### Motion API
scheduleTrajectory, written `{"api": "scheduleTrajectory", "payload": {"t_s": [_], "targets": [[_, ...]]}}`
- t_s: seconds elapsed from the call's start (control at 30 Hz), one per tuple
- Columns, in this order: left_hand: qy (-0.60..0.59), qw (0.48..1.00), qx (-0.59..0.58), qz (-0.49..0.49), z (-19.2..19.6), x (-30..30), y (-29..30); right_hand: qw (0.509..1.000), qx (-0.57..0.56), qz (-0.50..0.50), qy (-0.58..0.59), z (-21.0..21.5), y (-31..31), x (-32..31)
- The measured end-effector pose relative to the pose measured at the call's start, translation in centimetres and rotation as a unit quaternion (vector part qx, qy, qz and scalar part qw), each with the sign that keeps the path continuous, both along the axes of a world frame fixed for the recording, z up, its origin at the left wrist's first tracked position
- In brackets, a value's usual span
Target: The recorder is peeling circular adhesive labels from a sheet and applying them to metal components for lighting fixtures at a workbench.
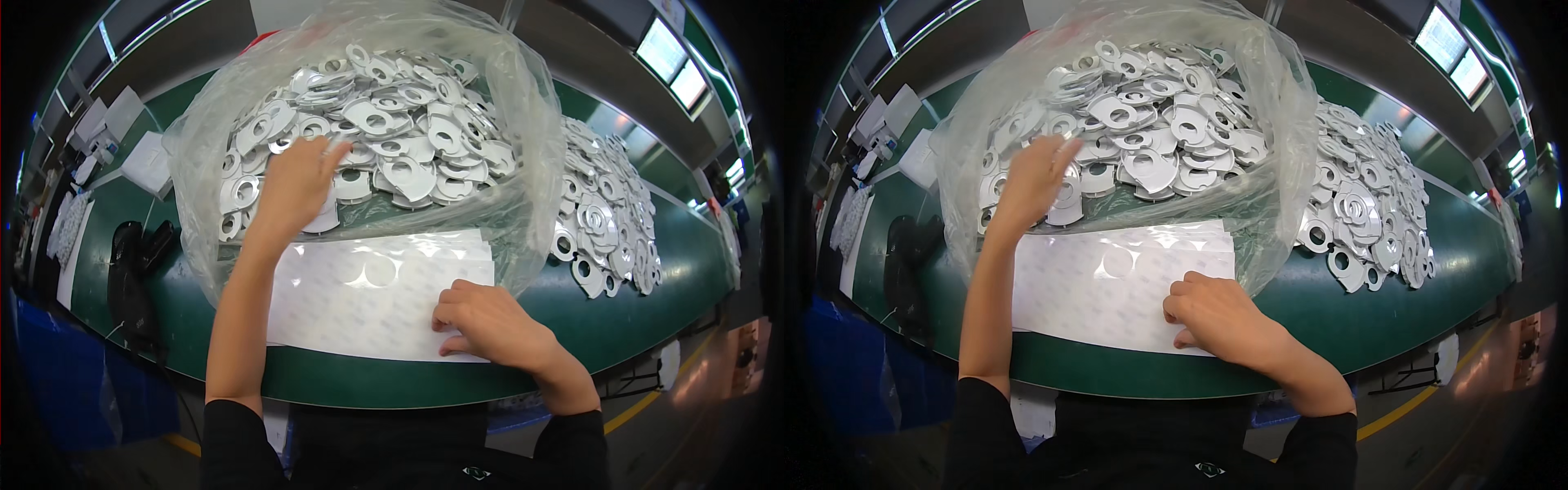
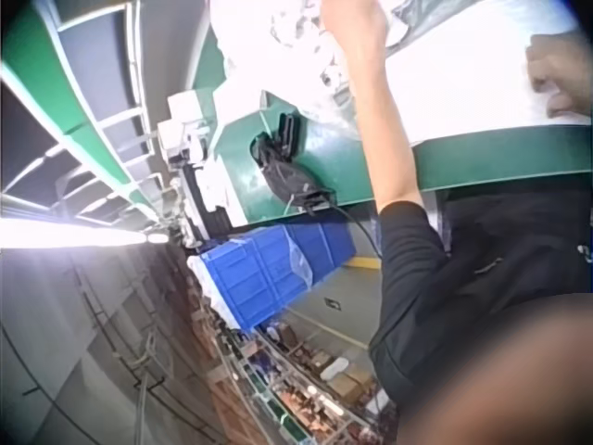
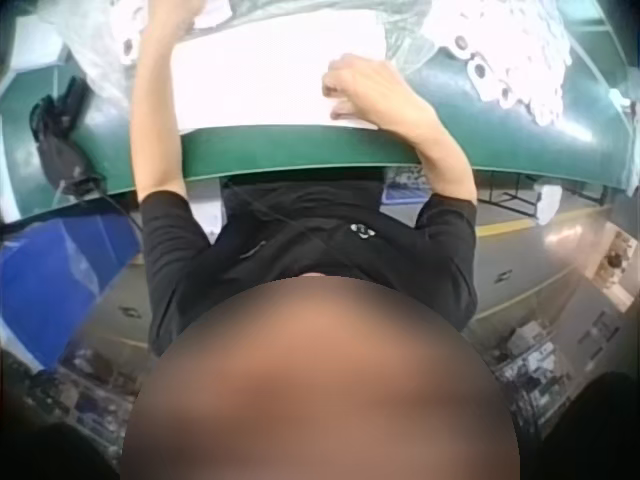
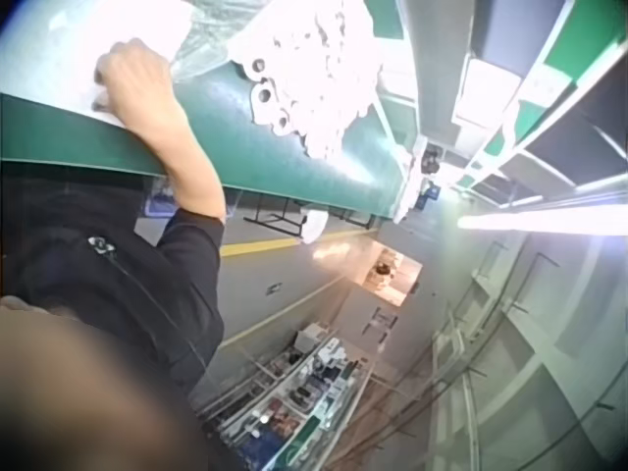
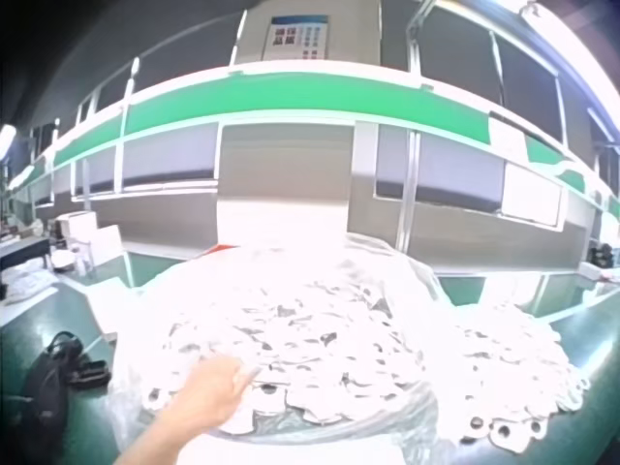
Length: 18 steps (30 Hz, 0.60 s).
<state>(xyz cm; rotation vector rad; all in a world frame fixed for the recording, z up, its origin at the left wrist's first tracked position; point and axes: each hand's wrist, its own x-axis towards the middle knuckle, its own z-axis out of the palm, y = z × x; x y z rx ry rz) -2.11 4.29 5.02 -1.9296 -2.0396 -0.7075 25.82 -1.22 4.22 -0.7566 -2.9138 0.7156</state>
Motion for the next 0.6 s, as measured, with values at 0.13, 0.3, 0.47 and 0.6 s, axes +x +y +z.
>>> {"api": "scheduleTrajectory", "payload": {"t_s": [0.13, 0.3, 0.47, 0.6], "targets": [[-0.604, 0.704, -0.242, -0.284, -0.1, 6.2, -1.2, 0.999, -0.003, -0.017, -0.030, -0.2, 0.1, 0.2], [-0.853, 0.308, -0.306, -0.291, -4.4, 11.2, -3.5, 0.999, -0.044, -0.014, 0.004, -0.6, 0.5, -0.1], [-0.882, 0.271, -0.266, -0.279, -7.0, 11.3, -2.6, 0.998, -0.067, -0.002, -0.005, 0.0, 0.4, 0.3], [-0.867, 0.284, -0.276, -0.301, -7.1, 11.7, -2.6, 0.998, -0.051, 0.034, -0.002, 0.7, 0.8, 1.6]]}}
